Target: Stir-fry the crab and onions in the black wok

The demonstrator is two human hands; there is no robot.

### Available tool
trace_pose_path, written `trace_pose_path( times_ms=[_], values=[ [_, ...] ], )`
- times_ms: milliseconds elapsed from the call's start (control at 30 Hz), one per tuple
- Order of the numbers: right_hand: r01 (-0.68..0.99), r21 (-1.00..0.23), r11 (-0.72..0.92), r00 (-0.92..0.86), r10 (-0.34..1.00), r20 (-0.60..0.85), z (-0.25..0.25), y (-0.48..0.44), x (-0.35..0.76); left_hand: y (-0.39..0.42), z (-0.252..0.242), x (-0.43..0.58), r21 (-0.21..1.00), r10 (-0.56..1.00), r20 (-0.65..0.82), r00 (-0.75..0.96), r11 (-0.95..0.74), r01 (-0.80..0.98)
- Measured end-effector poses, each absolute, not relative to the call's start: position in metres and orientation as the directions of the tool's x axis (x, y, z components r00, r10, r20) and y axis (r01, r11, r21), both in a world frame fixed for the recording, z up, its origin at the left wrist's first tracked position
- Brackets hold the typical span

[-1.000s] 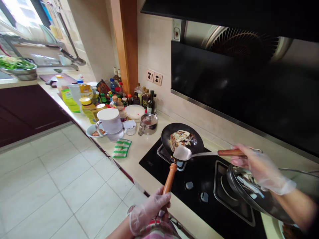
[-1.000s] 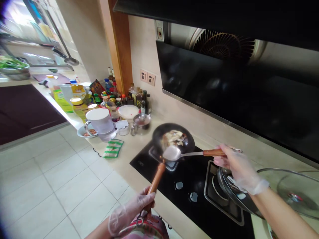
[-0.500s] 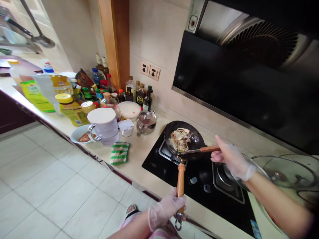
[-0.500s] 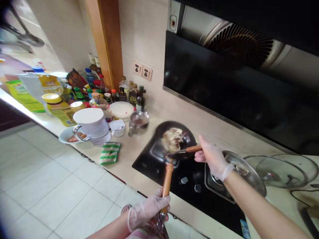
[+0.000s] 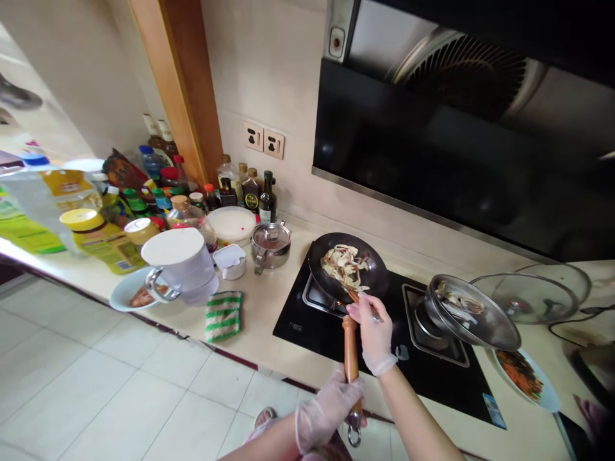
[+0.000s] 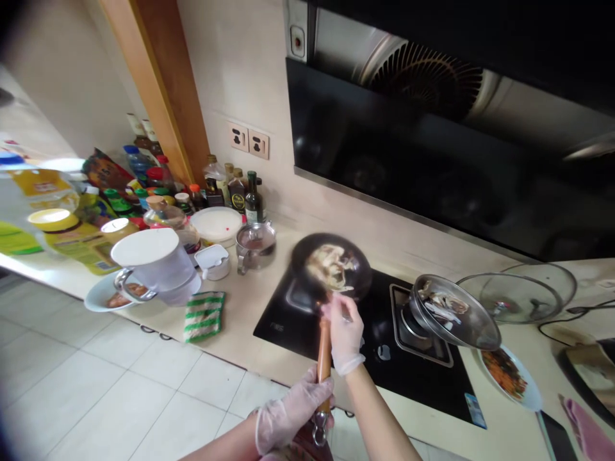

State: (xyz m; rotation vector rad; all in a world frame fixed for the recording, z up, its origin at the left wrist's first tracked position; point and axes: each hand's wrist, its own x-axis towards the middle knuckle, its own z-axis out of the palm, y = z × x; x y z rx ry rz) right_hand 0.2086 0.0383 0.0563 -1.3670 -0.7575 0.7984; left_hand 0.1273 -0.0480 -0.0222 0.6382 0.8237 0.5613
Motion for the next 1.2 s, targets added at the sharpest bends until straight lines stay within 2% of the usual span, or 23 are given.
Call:
trace_pose_path(
  times_ms=[100,400,567,767,833,933,1033,1100,1200],
  values=[
    [-0.105,-0.993,0.061,0.561,0.827,-0.008,0.061,0.031,0.223,-0.047,-0.024,0.124,0.702,0.664,-0.501,0.556,0.687,-0.188],
    [-0.081,-0.986,0.145,0.535,0.841,0.08,0.042,0.033,0.241,-0.042,-0.023,0.117,0.667,0.605,-0.578,0.547,0.737,-0.109],
    [-0.058,-0.981,0.184,0.504,0.854,0.13,0.037,0.03,0.252,-0.035,-0.041,0.118,0.711,0.627,-0.532,0.569,0.696,-0.101],
    [-0.198,-0.973,0.12,0.505,0.863,0.004,0.04,0.014,0.295,-0.032,-0.055,0.114,0.728,0.663,-0.505,0.552,0.671,-0.139],
    [-0.192,-0.974,0.117,0.496,0.868,0.007,0.05,0.015,0.312,-0.032,-0.055,0.113,0.737,0.669,-0.499,0.551,0.662,-0.137],
    [-0.049,-0.99,0.13,0.461,0.882,0.093,0.074,0.021,0.333,-0.032,-0.052,0.113,0.721,0.654,-0.524,0.546,0.681,-0.124],
    [0.248,-0.949,0.196,0.284,0.922,0.265,0.096,0.028,0.342,-0.031,-0.049,0.115,0.709,0.64,-0.543,0.544,0.696,-0.112],
    [0.494,-0.811,0.313,0.044,0.923,0.383,0.105,0.029,0.34,-0.031,-0.047,0.116,0.708,0.636,-0.559,0.531,0.7,-0.092],
    [0.715,-0.461,0.526,-0.33,0.835,0.44,0.109,0.016,0.325,-0.032,-0.043,0.115,0.689,0.615,-0.587,0.527,0.721,-0.074]
  ],
)
